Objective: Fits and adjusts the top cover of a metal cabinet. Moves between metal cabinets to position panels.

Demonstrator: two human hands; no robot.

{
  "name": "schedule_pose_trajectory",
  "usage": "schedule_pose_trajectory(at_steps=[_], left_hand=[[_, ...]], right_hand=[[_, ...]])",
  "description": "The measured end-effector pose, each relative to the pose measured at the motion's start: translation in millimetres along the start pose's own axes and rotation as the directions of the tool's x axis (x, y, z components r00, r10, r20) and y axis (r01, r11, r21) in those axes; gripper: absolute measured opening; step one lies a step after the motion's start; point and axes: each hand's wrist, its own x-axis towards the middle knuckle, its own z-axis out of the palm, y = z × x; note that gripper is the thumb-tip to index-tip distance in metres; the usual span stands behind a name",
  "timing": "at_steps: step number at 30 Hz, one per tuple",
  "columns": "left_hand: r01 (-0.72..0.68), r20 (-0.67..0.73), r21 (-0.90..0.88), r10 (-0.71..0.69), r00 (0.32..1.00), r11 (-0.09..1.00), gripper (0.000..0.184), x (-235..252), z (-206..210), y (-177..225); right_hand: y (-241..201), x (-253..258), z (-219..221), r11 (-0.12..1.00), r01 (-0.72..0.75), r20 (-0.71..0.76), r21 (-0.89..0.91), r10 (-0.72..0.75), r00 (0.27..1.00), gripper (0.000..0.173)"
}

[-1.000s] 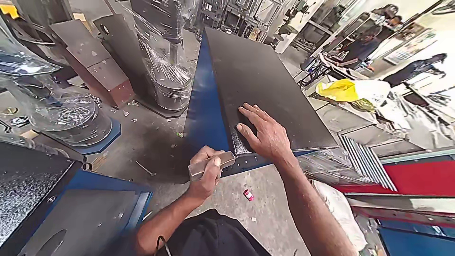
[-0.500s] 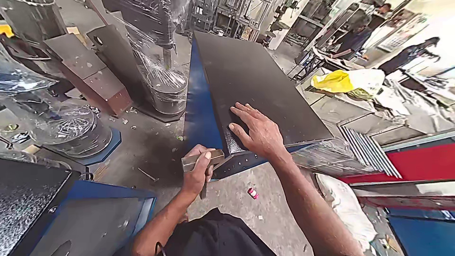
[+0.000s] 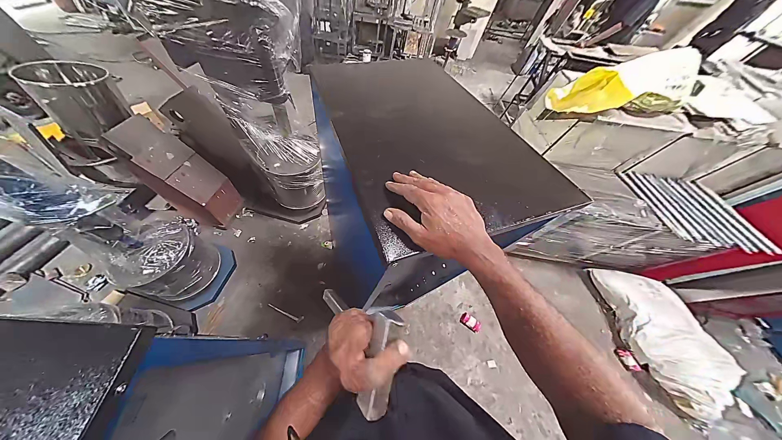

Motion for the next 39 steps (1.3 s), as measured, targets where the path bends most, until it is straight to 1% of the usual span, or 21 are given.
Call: schedule_pose_trajectory(at_steps=[1, 2, 3, 4, 6, 8, 10, 13, 16, 19, 21, 23, 26, 28, 29, 30, 32, 33, 35, 36, 39], left_hand=[[-0.133, 0.013, 0.041, 0.133, 0.991, 0.99, 0.021, 2, 2, -2], [-0.201, 0.017, 0.093, 0.201, 0.98, 0.975, 0.027, 4, 6, -4], [-0.208, 0.016, 0.152, 0.208, 0.978, 0.966, 0.028, 7, 10, -7], [-0.15, 0.015, 0.218, 0.15, 0.989, 0.964, 0.026, 11, 15, -11], [0.029, -0.006, 0.311, -0.028, 1.0, 0.95, 0.023, 23, 25, -23], [0.114, -0.023, 0.322, -0.112, 0.993, 0.94, 0.024, 31, 31, -26], [0.133, -0.057, 0.264, -0.123, 0.991, 0.955, 0.026, 30, 30, -20], [0.09, -0.068, 0.195, -0.078, 0.995, 0.977, 0.025, 22, 17, -4], [0.192, -0.069, 0.194, -0.182, 0.981, 0.962, 0.021, 35, 14, -1], [0.301, -0.154, 0.151, -0.278, 0.948, 0.942, 0.026, 40, 14, -17], [0.332, -0.209, 0.109, -0.305, 0.929, 0.937, 0.028, 34, 5, -8], [0.31, -0.267, 0.16, -0.262, 0.928, 0.937, 0.029, 30, -8, 14], [0.276, -0.306, 0.366, -0.165, 0.937, 0.889, 0.027, 36, -49, 61], [0.304, -0.292, 0.527, -0.167, 0.942, 0.794, 0.023, 48, -84, 99], [0.318, -0.295, 0.62, -0.162, 0.942, 0.717, 0.022, 52, -101, 114], [0.319, -0.299, 0.715, -0.142, 0.944, 0.622, 0.022, 55, -118, 127], [0.318, -0.289, 0.874, -0.132, 0.948, 0.367, 0.024, 61, -154, 144], [0.338, -0.297, 0.914, -0.198, 0.934, 0.226, 0.028, 67, -172, 153], [0.396, -0.369, 0.918, -0.403, 0.838, -0.018, 0.036, 83, -203, 163], [0.418, -0.411, 0.903, -0.476, 0.778, -0.097, 0.038, 85, -220, 161], [0.483, -0.512, 0.848, -0.571, 0.642, -0.217, 0.052, 62, -276, 145]], right_hand=[[0, 0, 0, 1.0, -0.001, -0.004, 0.006, 0.001, 1.0, 0.061], [0, 0, 0, 1.0, -0.002, -0.008, 0.016, 0.002, 1.0, 0.061], [0, 0, -1, 1.0, -0.003, -0.007, 0.022, 0.003, 1.0, 0.06], [1, 0, -1, 1.0, -0.005, -0.008, 0.025, 0.005, 1.0, 0.06], [1, -1, -1, 1.0, -0.006, -0.011, 0.029, 0.006, 1.0, 0.061], [2, -1, -1, 0.999, 0.001, -0.016, 0.037, -0.001, 1.0, 0.06], [2, -2, 0, 0.999, 0.007, -0.024, 0.045, -0.006, 1.0, 0.059], [4, -1, 0, 0.998, 0.013, -0.039, 0.065, -0.011, 0.999, 0.06], [5, -1, 0, 0.997, 0.015, -0.031, 0.074, -0.012, 0.999, 0.061], [6, 0, 1, 0.996, 0.02, -0.027, 0.082, -0.018, 0.999, 0.06], [8, -1, 1, 0.996, 0.018, -0.032, 0.09, -0.015, 0.999, 0.06], [11, -3, -1, 0.994, 0.003, -0.027, 0.112, 0.0, 1.0, 0.061], [10, -4, -1, 0.986, -0.008, -0.018, 0.164, 0.011, 1.0, 0.063], [12, -6, 2, 0.982, 0.017, -0.028, 0.188, -0.012, 1.0, 0.067], [14, -8, 3, 0.981, 0.039, -0.037, 0.189, -0.033, 0.999, 0.068], [17, -10, 4, 0.98, 0.066, -0.042, 0.186, -0.059, 0.997, 0.069], [20, -11, 6, 0.974, 0.12, -0.052, 0.19, -0.112, 0.992, 0.07], [21, -11, 7, 0.97, 0.146, -0.058, 0.193, -0.138, 0.989, 0.07], [21, -10, 8, 0.962, 0.19, -0.068, 0.197, -0.18, 0.981, 0.069], [21, -11, 8, 0.959, 0.204, -0.073, 0.195, -0.194, 0.978, 0.069], [20, -12, 8, 0.947, 0.254, -0.096, 0.197, -0.239, 0.966, 0.069]])
